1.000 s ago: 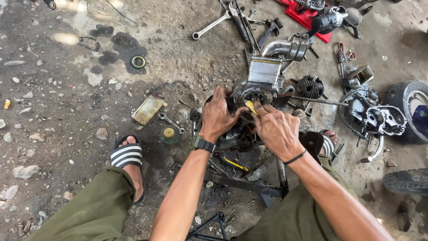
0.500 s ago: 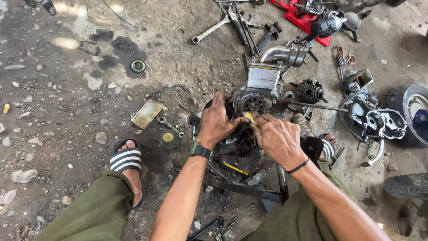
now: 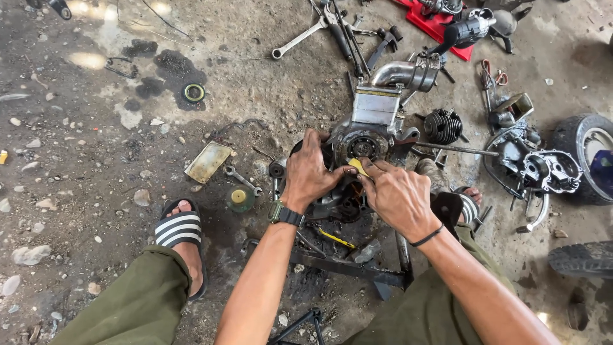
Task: Cleaning residue and gasket material from a motorcycle engine block using a small scraping tool.
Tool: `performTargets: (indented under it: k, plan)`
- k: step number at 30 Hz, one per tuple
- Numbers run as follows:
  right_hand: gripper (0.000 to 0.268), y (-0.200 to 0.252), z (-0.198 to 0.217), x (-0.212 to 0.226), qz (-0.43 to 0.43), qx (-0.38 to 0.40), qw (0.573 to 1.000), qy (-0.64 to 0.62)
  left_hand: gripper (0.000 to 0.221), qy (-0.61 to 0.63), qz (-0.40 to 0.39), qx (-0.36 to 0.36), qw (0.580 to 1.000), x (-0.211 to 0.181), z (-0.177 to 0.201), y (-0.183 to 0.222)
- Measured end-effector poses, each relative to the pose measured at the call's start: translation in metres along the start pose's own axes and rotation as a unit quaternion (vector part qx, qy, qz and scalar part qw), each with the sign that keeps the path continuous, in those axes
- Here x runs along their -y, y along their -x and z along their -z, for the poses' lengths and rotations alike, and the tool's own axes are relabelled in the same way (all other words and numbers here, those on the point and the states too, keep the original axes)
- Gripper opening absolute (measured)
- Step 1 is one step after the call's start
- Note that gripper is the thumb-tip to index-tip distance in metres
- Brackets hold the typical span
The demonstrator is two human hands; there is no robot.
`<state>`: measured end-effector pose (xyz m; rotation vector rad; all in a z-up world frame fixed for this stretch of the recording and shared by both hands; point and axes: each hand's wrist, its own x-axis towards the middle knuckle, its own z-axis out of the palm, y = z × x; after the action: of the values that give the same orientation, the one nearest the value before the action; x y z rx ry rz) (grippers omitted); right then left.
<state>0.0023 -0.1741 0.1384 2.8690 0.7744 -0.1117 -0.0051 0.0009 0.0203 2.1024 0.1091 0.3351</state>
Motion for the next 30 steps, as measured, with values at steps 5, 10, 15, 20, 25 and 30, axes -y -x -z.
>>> performTargets:
  k: [5,10,15,20,25,30]
  plan:
    - [0.041,-0.001,-0.003,-0.003,-0.003,-0.022,1.0,-0.018,0.073,0.011,0.008,-0.015,1.0,0.003,-0.007,-0.003]
    - [0.041,-0.001,0.011,0.004,0.026,0.011,1.0,0.008,0.078,0.002,-0.012,0.008,1.0,-0.007,0.009,0.001]
    - [0.041,-0.001,0.002,0.001,0.017,-0.007,1.0,0.001,0.078,0.002,0.001,0.009,1.0,-0.004,0.004,-0.001]
    - [0.042,0.0,0.005,0.004,0.005,-0.023,1.0,-0.001,0.075,0.006,0.007,-0.005,1.0,0.0,-0.002,-0.001]
    - [0.039,0.0,0.008,-0.001,0.035,0.0,0.999,0.001,0.082,0.011,0.01,0.019,1.0,-0.01,0.01,0.001]
    - [0.038,-0.002,0.002,-0.002,0.032,-0.001,0.999,0.006,0.078,0.019,0.007,0.023,1.0,-0.006,0.007,0.0]
